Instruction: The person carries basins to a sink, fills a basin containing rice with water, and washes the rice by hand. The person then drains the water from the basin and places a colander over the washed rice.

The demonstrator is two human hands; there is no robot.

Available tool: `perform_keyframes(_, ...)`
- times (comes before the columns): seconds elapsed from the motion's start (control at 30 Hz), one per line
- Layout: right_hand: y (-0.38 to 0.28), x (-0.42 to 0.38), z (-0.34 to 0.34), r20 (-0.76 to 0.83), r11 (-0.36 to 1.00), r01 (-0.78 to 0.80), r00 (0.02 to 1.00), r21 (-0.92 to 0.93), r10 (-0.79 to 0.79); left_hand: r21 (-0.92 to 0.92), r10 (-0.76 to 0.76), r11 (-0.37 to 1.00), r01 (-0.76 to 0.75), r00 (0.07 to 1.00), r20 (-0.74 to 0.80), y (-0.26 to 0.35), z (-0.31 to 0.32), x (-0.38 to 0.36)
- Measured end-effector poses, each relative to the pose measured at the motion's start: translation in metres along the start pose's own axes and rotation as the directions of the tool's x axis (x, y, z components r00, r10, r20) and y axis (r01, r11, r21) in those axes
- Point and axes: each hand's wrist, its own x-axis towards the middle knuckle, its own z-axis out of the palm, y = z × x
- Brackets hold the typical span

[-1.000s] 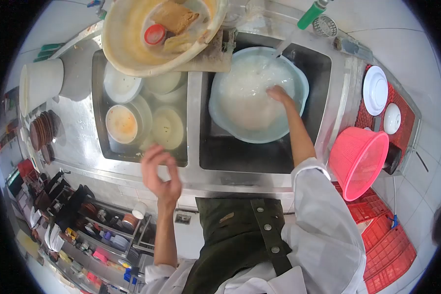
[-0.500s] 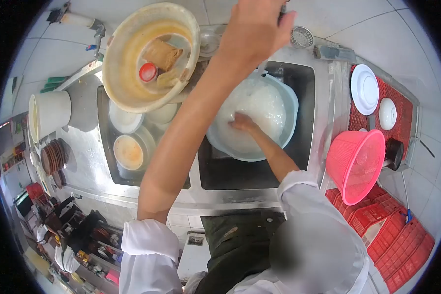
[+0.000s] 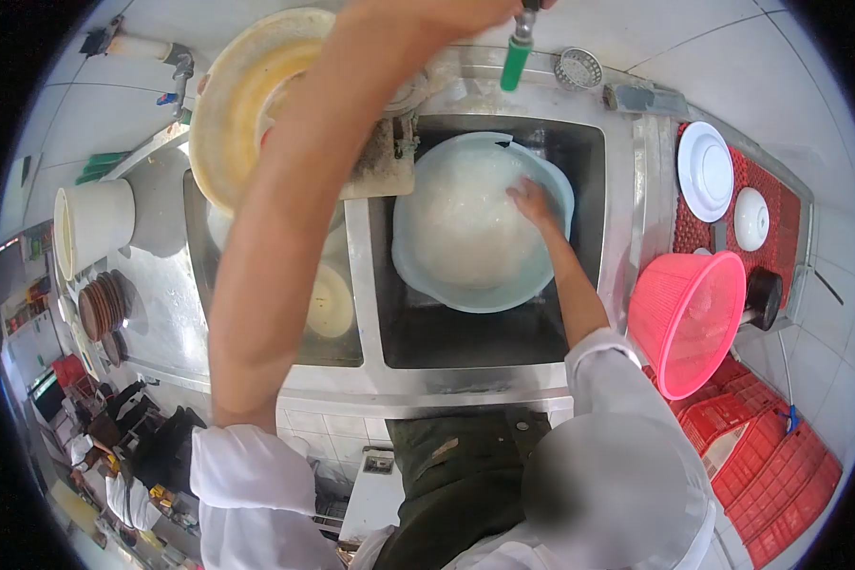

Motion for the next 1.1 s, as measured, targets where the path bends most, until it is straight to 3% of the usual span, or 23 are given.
perform_keyframes(0.03, 0.003, 0.016, 0.012, 0.004, 1.0, 0.006, 1.0, 0.004, -0.006, 0.116, 0.049, 0.993, -0.021, 0.967, -0.249, 0.004, 0.013, -0.012)
perform_keyframes(0.07, 0.005, 0.032, 0.025, 0.075, 0.992, -0.12, 0.99, 0.04, 0.117, 0.233, 0.125, 0.972, -0.013, 0.872, -0.473, 0.008, 0.028, -0.026)
perform_keyframes(0.1, 0.002, 0.041, 0.032, 0.15, 0.967, -0.247, 0.96, 0.067, 0.235, 0.173, 0.06, 0.984, 0.04, 0.843, -0.535, 0.014, 0.042, -0.047)
perform_keyframes(0.13, -0.008, 0.047, 0.036, 0.148, 0.967, -0.242, 0.962, 0.075, 0.229, 0.111, 0.0, 0.99, 0.082, 0.806, -0.592, 0.022, 0.055, -0.073)
perform_keyframes(0.2, -0.03, 0.046, 0.045, 0.229, 0.902, -0.414, 0.896, 0.12, 0.381, -0.12, -0.236, 0.972, 0.204, 0.805, -0.544, 0.062, 0.075, -0.145)
perform_keyframes(0.23, -0.035, 0.043, 0.05, 0.253, 0.886, -0.445, 0.879, 0.133, 0.404, -0.247, -0.442, 0.897, 0.366, 0.744, -0.502, 0.079, 0.105, -0.192)
perform_keyframes(0.37, -0.034, 0.037, 0.087, 0.313, 0.846, -0.484, 0.858, 0.223, 0.408, -0.199, -0.749, 0.654, 0.73, 0.586, -0.31, 0.124, 0.185, -0.387)
perform_keyframes(0.43, -0.036, 0.031, 0.099, 0.346, 0.821, -0.508, 0.843, 0.262, 0.411, -0.165, -0.908, 0.36, 0.918, 0.304, -0.289, 0.146, 0.195, -0.471)
perform_keyframes(0.5, -0.037, 0.025, 0.109, 0.384, 0.793, -0.535, 0.825, 0.291, 0.415, 0.045, -0.923, 0.126, 0.991, 0.134, -0.361, 0.153, 0.189, -0.529)
perform_keyframes(0.53, -0.038, 0.023, 0.113, 0.404, 0.781, -0.546, 0.816, 0.302, 0.414, 0.039, -0.924, 0.116, 0.992, 0.123, -0.362, 0.155, 0.192, -0.554)
perform_keyframes(0.6, -0.042, 0.016, 0.119, 0.451, 0.756, -0.573, 0.792, 0.318, 0.41, 0.173, -0.869, -0.247, 0.953, -0.139, -0.474, 0.146, 0.206, -0.599)
perform_keyframes(0.63, -0.045, 0.011, 0.12, 0.477, 0.743, -0.586, 0.779, 0.322, 0.407, 0.165, -0.867, -0.254, 0.953, -0.149, -0.476, 0.135, 0.221, -0.621)
perform_keyframes(0.7, -0.05, -0.005, 0.12, 0.536, 0.722, -0.617, 0.742, 0.312, 0.402, -0.08, -0.842, -0.317, 0.945, -0.319, -0.434, 0.121, 0.24, -0.641)
perform_keyframes(0.77, -0.055, -0.022, 0.118, 0.599, 0.713, -0.645, 0.695, 0.276, 0.398, -0.351, -0.757, -0.432, 0.831, -0.546, -0.36, 0.11, 0.251, -0.613)
perform_keyframes(0.87, -0.076, -0.05, 0.111, 0.656, 0.729, -0.654, 0.644, 0.205, 0.393, -0.301, -0.699, -0.51, 0.806, -0.592, -0.401, 0.108, 0.252, -0.605)
perform_keyframes(0.93, -0.099, -0.069, 0.098, 0.667, 0.784, -0.62, 0.582, -0.007, 0.466, -0.34, -0.672, -0.522, 0.782, -0.623, -0.401, 0.108, 0.25, -0.601)
perform_keyframes(0.97, -0.1, -0.079, 0.097, 0.667, 0.788, -0.615, 0.58, -0.019, 0.468, -0.345, -0.665, -0.531, 0.773, -0.634, -0.395, 0.108, 0.247, -0.597)
perform_keyframes(1.03, -0.093, -0.097, 0.092, 0.468, 0.958, -0.266, 0.837, -0.108, 0.285, -0.379, -0.666, -0.538, 0.753, -0.655, -0.357, 0.109, 0.237, -0.583)
perform_keyframes(1.07, -0.083, -0.103, 0.087, 0.471, 0.958, -0.264, 0.835, -0.114, 0.286, -0.39, -0.665, -0.54, 0.746, -0.662, -0.346, 0.109, 0.234, -0.58)
perform_keyframes(1.1, -0.066, -0.108, 0.079, 0.536, 0.996, -0.088, 0.84, -0.024, 0.087, -0.389, -0.663, -0.546, 0.743, -0.666, -0.342, 0.109, 0.234, -0.58)
